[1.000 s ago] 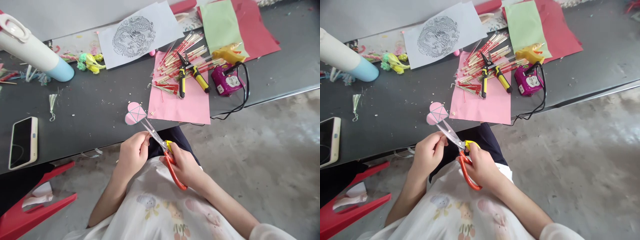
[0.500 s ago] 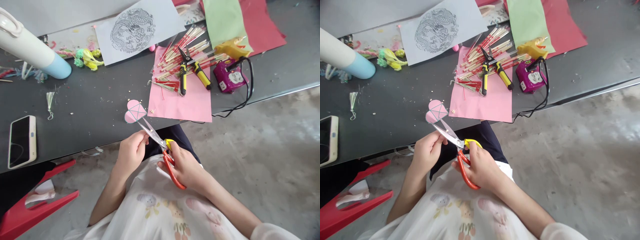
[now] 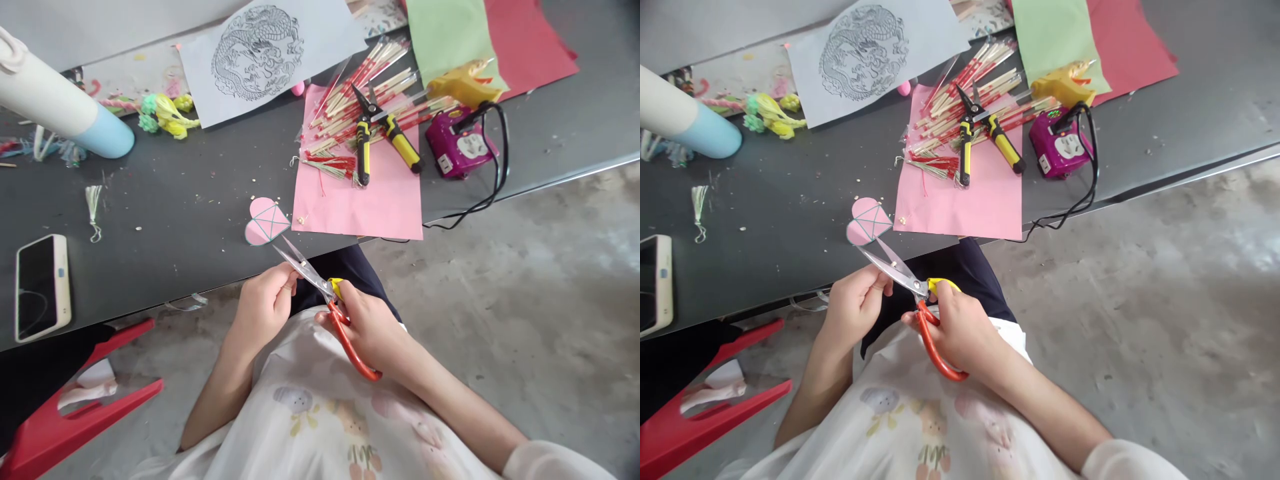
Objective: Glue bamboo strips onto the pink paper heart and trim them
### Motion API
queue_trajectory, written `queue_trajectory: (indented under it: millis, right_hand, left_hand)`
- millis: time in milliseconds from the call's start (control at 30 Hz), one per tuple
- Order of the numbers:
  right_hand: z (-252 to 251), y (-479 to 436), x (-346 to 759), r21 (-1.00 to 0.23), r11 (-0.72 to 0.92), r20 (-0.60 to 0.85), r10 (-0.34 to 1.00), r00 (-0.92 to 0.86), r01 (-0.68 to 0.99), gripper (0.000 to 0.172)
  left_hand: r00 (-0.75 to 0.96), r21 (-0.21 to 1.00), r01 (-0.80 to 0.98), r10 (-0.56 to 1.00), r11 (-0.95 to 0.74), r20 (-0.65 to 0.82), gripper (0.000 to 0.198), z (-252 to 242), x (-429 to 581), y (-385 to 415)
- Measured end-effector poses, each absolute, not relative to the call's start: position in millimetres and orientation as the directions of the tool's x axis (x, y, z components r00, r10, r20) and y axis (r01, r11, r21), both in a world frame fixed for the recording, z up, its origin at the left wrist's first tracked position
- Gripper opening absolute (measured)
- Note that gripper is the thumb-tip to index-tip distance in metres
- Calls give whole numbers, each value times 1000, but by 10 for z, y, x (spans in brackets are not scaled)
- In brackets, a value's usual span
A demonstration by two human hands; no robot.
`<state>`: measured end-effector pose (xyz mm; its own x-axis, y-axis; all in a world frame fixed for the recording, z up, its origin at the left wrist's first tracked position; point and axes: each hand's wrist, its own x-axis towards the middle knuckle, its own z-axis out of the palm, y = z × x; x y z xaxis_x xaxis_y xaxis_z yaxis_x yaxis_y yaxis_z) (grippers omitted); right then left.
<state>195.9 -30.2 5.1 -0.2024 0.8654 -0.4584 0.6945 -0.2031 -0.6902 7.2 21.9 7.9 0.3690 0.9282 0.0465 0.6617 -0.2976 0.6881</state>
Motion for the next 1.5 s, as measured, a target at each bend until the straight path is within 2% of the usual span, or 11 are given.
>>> queue_trajectory:
  millis: [500,567,733,800,1067,1300,1500]
  right_hand:
    - [62,-260,1950,-663,-199,-455,873,-177,721,42]
    - [67,-252,1952,-666,-196,-443,880,-170,720,41]
    - [73,-241,1941,-663,-217,-442,886,-140,716,38]
    - [82,-245,1937,-660,-234,-458,878,-136,714,38]
    - [161,-256,1975,-697,-183,-449,865,-224,693,37]
    - [128,-261,1999,-731,-21,-318,895,-313,682,42]
    - [140,-251,2000,-768,-121,-346,905,-249,629,40]
  left_hand:
    - [363,645,691,928,-327,82,31,120,85,221]
    - [370,589,717,919,-374,134,29,112,103,224]
    - [367,277,828,845,-488,389,11,-5,162,197]
    - [377,236,825,811,-514,448,13,-59,166,181]
    - [380,291,796,812,-531,443,19,-47,123,181]
    - [380,345,767,815,-542,437,25,76,131,155]
    - [404,349,762,822,-545,402,23,107,119,155]
